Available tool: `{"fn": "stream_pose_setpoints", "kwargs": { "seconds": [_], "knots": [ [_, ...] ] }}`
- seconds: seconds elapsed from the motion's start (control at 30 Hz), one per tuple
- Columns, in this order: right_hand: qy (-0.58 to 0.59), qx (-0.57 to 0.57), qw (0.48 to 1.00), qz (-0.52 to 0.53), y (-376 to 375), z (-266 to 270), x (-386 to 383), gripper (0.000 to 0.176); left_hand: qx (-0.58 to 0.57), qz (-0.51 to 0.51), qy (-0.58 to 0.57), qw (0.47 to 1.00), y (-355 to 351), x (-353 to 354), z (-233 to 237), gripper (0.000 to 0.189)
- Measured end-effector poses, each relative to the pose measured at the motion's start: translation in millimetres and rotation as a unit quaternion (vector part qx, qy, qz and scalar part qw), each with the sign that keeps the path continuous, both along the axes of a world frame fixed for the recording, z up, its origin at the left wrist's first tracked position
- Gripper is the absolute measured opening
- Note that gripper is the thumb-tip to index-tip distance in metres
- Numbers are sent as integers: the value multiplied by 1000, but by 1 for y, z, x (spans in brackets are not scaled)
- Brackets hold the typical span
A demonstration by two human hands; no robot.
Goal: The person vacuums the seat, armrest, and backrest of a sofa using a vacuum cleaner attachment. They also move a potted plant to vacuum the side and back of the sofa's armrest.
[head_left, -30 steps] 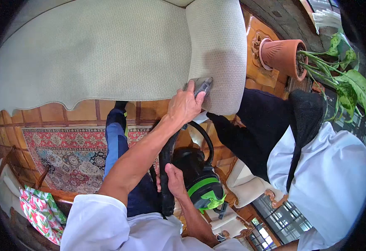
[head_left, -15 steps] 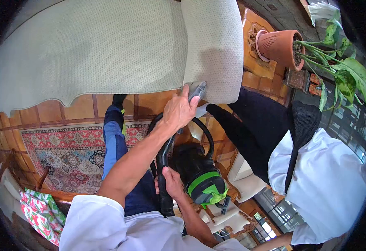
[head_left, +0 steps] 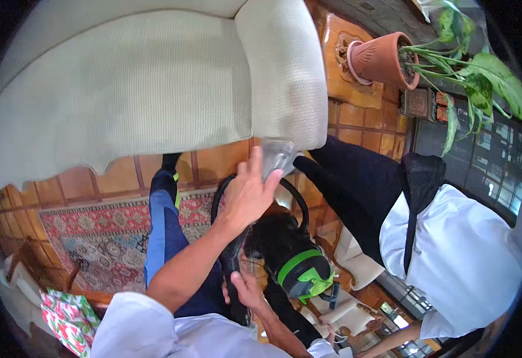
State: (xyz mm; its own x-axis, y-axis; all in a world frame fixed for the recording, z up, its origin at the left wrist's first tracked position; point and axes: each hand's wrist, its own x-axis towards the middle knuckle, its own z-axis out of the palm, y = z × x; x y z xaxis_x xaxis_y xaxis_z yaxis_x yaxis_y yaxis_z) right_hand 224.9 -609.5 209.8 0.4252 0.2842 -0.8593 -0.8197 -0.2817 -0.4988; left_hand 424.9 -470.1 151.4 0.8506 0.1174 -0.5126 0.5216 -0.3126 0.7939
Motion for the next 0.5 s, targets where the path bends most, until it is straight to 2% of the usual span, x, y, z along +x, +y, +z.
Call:
{"fn": "stream_pose_setpoints", "kwargs": {
  "seconds": [0.03, 0.1, 0.17, 0.2, 0.23, 0.3, 0.37, 0.4, 0.43, 0.5],
  "knots": [
    [-8, 8, 1000, -5, 5, 5, 11, 38, 8, -5, -8, 1000, 7, 2, -3, 77],
    [-25, 28, 999, 27, 20, 12, 27, 34, 104, 122, -229, 960, 28, -1, -13, 81],
    [-47, 27, 997, 51, 33, 6, 58, 34, -47, 183, -166, 968, 66, 17, 19, 81],
    [-69, 40, 994, 72, 43, 6, 83, 34, -159, 251, -157, 942, 78, 23, 35, 81],
    [-91, 52, 990, 94, 53, 5, 110, 35, -173, 284, -140, 933, 86, 23, 39, 81],
    [-113, 56, 991, 41, 68, -5, 163, 34, -227, 299, -163, 913, 93, 25, 22, 81],
    [-147, 67, 987, 7, 81, -32, 207, 35, -338, 238, -40, 910, 91, 18, 17, 81],
    [-226, 21, 974, 25, 91, -38, 234, 37, -398, 195, -60, 895, 81, 12, -15, 81],
    [-304, -25, 952, 42, 100, -40, 257, 38, -455, 160, -22, 876, 83, 18, -3, 82],
    [-255, -4, 967, 8, 111, -31, 298, 43, -496, 198, -91, 840, 86, 51, -3, 84]
  ]
}}
